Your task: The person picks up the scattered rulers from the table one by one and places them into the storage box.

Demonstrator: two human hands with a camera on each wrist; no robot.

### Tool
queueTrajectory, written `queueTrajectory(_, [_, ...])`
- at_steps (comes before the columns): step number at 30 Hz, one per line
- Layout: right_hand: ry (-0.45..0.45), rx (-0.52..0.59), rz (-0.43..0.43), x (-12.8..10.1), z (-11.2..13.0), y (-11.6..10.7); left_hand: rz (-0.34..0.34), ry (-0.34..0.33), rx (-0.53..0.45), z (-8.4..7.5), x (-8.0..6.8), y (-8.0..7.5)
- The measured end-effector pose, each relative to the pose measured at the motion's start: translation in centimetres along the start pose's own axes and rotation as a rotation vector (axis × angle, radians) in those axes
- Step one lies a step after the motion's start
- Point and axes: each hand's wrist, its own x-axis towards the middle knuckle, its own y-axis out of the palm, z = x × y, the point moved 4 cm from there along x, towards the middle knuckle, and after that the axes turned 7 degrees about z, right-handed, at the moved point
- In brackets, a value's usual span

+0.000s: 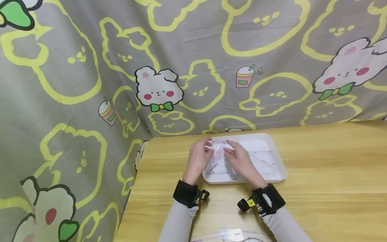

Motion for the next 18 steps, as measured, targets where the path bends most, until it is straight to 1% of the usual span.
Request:
queueTrajectory(3, [0.021,-0.019,0.033,0.0,-0.3,0.2,-0.002,-0.011,0.039,0.2,0.1,0.1])
queueTrajectory(5, [0.029,-0.056,0.046,0.0,-0.5,0.2,-0.002,-0.017,0.062,0.3,0.2,0.3])
queueTrajectory(10, [0.022,-0.189,0.043,-0.1,-0.7,-0.3,0.000,-0.026,0.114,0.2,0.4,0.7])
queueTrajectory(12, [0.025,-0.226,0.044,-0.2,-0.7,-0.4,0.007,-0.031,0.135,0.3,0.5,0.9])
queueTrajectory(15, [0.030,-0.265,0.057,-0.3,-0.9,-0.3,0.013,-0.033,0.178,0.4,0.4,1.2])
queueTrajectory(18, [0.042,-0.276,0.077,-0.5,-1.2,-0.1,0.004,-0.036,0.228,0.6,0.3,1.4])
